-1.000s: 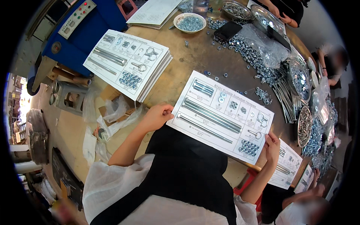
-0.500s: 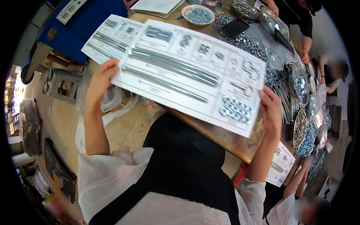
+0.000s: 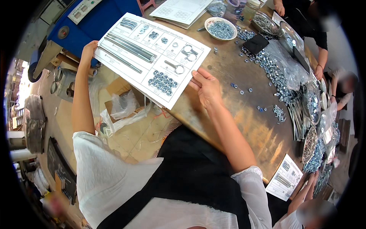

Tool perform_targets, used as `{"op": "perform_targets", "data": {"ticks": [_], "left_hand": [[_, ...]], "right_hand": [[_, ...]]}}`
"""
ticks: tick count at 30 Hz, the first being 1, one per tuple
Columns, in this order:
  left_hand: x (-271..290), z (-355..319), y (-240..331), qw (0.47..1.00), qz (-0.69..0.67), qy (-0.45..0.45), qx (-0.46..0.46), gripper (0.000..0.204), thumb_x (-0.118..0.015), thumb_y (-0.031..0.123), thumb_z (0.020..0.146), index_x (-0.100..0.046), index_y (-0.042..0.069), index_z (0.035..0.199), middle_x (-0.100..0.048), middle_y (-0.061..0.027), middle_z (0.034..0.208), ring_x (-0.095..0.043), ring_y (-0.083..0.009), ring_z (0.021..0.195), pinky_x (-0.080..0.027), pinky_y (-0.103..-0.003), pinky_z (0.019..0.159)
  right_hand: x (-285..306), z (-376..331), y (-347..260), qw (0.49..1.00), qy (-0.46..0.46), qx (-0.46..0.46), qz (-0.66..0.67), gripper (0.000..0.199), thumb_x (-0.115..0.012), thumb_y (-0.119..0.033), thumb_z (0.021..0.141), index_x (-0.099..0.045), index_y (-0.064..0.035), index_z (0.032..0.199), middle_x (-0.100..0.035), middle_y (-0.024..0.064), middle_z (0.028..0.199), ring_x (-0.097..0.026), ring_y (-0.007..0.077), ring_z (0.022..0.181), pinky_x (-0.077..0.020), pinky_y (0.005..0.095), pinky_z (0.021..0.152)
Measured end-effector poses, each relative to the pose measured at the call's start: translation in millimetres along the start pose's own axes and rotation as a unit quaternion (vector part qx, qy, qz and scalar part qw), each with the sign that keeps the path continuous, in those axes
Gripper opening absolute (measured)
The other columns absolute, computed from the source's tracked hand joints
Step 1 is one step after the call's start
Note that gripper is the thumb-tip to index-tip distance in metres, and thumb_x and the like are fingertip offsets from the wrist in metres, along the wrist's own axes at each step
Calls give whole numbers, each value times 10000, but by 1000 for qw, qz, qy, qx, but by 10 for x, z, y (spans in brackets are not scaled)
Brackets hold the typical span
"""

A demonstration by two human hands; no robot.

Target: The person sorts small metal fasteners including nuts, washers, and bolts from a large pile on a workbench and arranges them into designated areas on printed instruction sheets. The person repeatedly picks up fasteners by hand and places them onto the sheets, occasionally adjusting the sheets and moving between different piles of hardware.

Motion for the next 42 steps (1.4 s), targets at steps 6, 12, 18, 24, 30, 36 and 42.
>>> {"op": "perform_targets", "data": {"ticks": [6,12,18,24,30,36,42], "left_hand": [[-74,147,-101,998,52,23,-24,279,-477,192,970,-738,95,984,-684,27,809,-559,-69,707,-361,-243,618],[-160,190,-204,997,72,25,-6,304,-452,179,966,-741,99,1016,-690,27,809,-573,-70,686,-377,-230,596],[-176,259,-305,998,49,39,-24,352,-423,195,970,-746,74,1041,-705,7,843,-588,-80,746,-394,-249,649],[-235,241,-378,993,52,103,-32,361,-441,188,953,-762,66,1066,-697,-5,808,-540,-76,630,-369,-243,552],[-249,248,-451,976,85,191,-54,325,-535,214,916,-770,54,1073,-760,-73,986,-678,-156,908,-493,-277,817],[-303,146,-583,970,-36,203,-127,318,-518,162,956,-759,-11,1070,-756,-83,1026,-675,-167,935,-495,-282,863],[-296,154,-634,960,116,215,-136,355,-456,114,984,-689,12,1232,-707,-123,1201,-667,-228,1041,-501,-338,953]], "right_hand": [[-133,73,124,1000,17,-24,-2,321,-610,3,960,-584,128,1255,-683,169,1162,-704,230,999,-608,333,882],[-140,92,189,1000,15,-24,-2,338,-617,-7,962,-579,116,1275,-683,156,1172,-703,223,997,-603,338,893],[-81,136,231,999,26,-37,-3,374,-626,-26,964,-549,106,1306,-675,146,1184,-692,211,1017,-592,327,898],[-13,113,223,998,-25,-52,7,370,-622,-57,975,-537,90,1304,-663,142,1190,-670,201,1059,-583,328,913],[554,-151,-70,993,-69,-66,-66,329,-580,-112,1010,-560,36,1303,-673,116,1140,-665,195,1029,-574,328,912],[2340,-1041,-537,989,125,75,-24,331,-615,-114,988,-583,-5,1299,-686,92,1115,-665,133,950,-570,277,856],[4510,-2771,-978,873,396,283,5,431,-569,-94,1001,-502,-23,1421,-602,92,1322,-611,106,1015,-538,242,872]]}}
Point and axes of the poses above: each hand's wrist, its own z-axis towards the middle knuckle, its own x-axis out of the back of the hand, y = z × x, the point moved 1 cm from there along z, towards the middle knuckle
